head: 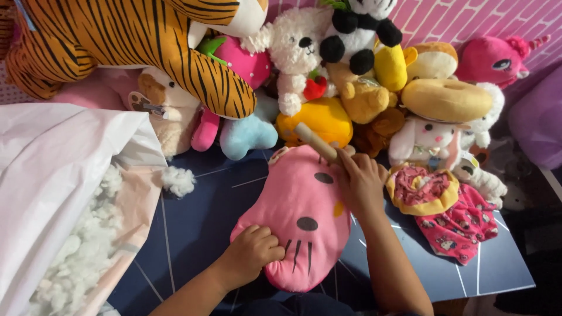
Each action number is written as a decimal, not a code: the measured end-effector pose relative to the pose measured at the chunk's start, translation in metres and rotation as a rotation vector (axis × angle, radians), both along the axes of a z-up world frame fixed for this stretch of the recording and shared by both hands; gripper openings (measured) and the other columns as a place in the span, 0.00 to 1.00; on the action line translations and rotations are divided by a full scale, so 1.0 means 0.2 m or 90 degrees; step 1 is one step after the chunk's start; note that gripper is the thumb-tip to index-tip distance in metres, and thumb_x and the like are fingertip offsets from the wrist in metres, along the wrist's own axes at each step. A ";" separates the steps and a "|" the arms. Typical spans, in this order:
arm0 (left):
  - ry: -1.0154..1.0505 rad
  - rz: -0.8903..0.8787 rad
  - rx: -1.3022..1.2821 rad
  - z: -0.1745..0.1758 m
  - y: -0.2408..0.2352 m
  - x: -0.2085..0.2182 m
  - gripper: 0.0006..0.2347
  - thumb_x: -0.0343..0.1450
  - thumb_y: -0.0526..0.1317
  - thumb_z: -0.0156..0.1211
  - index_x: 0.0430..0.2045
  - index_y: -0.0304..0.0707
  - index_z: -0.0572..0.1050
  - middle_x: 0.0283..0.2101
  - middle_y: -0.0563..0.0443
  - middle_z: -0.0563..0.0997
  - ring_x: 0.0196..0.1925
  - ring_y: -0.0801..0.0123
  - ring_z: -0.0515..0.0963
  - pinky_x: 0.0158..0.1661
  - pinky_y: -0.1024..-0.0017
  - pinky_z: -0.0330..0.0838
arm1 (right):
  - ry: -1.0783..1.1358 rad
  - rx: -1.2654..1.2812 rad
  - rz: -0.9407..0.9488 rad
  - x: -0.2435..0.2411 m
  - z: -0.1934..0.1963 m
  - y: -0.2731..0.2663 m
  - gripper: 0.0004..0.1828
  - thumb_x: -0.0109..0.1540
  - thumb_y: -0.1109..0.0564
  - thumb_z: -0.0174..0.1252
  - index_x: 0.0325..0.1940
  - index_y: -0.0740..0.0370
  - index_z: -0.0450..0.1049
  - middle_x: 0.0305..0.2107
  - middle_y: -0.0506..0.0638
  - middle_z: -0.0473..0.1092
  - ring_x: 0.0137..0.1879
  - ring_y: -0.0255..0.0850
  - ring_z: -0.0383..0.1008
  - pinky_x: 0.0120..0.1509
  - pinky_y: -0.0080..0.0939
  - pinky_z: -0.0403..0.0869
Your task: Stuffing a pink plush toy with white fiberfill and using a wooden stick to pack it tightly.
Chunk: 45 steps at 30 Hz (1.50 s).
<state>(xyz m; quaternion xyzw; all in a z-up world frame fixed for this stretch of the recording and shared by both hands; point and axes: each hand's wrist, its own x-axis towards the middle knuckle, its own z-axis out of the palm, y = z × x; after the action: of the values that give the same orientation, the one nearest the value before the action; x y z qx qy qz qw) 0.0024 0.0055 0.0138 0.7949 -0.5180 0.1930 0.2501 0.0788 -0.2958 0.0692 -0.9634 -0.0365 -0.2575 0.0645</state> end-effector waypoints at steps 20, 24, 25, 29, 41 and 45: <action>0.088 0.005 -0.003 -0.01 0.02 0.03 0.13 0.61 0.22 0.52 0.28 0.42 0.77 0.26 0.54 0.70 0.32 0.58 0.68 0.37 0.62 0.65 | 0.065 0.014 0.029 0.27 -0.23 0.12 0.21 0.68 0.34 0.46 0.62 0.35 0.73 0.46 0.49 0.71 0.51 0.55 0.69 0.54 0.60 0.60; 0.054 0.004 -0.012 -0.02 0.03 0.03 0.08 0.68 0.28 0.54 0.26 0.46 0.76 0.26 0.56 0.70 0.31 0.60 0.68 0.36 0.62 0.64 | 0.060 -0.005 0.024 0.13 -0.06 0.09 0.24 0.68 0.35 0.47 0.66 0.34 0.73 0.51 0.53 0.70 0.62 0.57 0.64 0.58 0.62 0.58; 0.052 0.000 0.003 -0.04 0.03 0.03 0.07 0.67 0.29 0.55 0.26 0.46 0.76 0.26 0.57 0.71 0.32 0.60 0.69 0.36 0.62 0.64 | -0.017 -0.033 0.059 0.02 0.06 0.15 0.23 0.68 0.38 0.51 0.67 0.36 0.71 0.48 0.51 0.67 0.54 0.54 0.64 0.57 0.57 0.58; 0.036 -0.018 0.000 -0.08 0.02 0.06 0.02 0.69 0.36 0.61 0.27 0.47 0.77 0.29 0.56 0.74 0.37 0.58 0.72 0.44 0.61 0.67 | -0.164 -0.084 0.231 -0.35 0.16 0.34 0.30 0.60 0.41 0.68 0.65 0.40 0.72 0.46 0.47 0.67 0.50 0.43 0.71 0.54 0.54 0.62; 0.087 0.020 -0.001 -0.02 0.04 0.05 0.12 0.62 0.24 0.52 0.29 0.43 0.77 0.26 0.54 0.72 0.32 0.57 0.69 0.38 0.61 0.64 | 0.135 -0.057 0.078 0.09 -0.10 0.27 0.22 0.68 0.44 0.42 0.66 0.30 0.68 0.48 0.48 0.70 0.54 0.55 0.68 0.59 0.59 0.55; 0.065 0.019 -0.002 -0.02 0.04 0.04 0.12 0.61 0.22 0.53 0.28 0.43 0.78 0.25 0.55 0.71 0.31 0.58 0.69 0.36 0.62 0.65 | 0.143 0.027 0.035 0.25 -0.18 0.07 0.24 0.67 0.40 0.49 0.68 0.33 0.71 0.48 0.50 0.69 0.56 0.57 0.67 0.61 0.59 0.53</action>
<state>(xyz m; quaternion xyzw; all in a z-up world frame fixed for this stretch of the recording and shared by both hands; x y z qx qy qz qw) 0.0108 0.0129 0.0090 0.8109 -0.4922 0.1568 0.2747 0.1294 -0.2816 0.0336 -0.9833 -0.0497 -0.1468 0.0956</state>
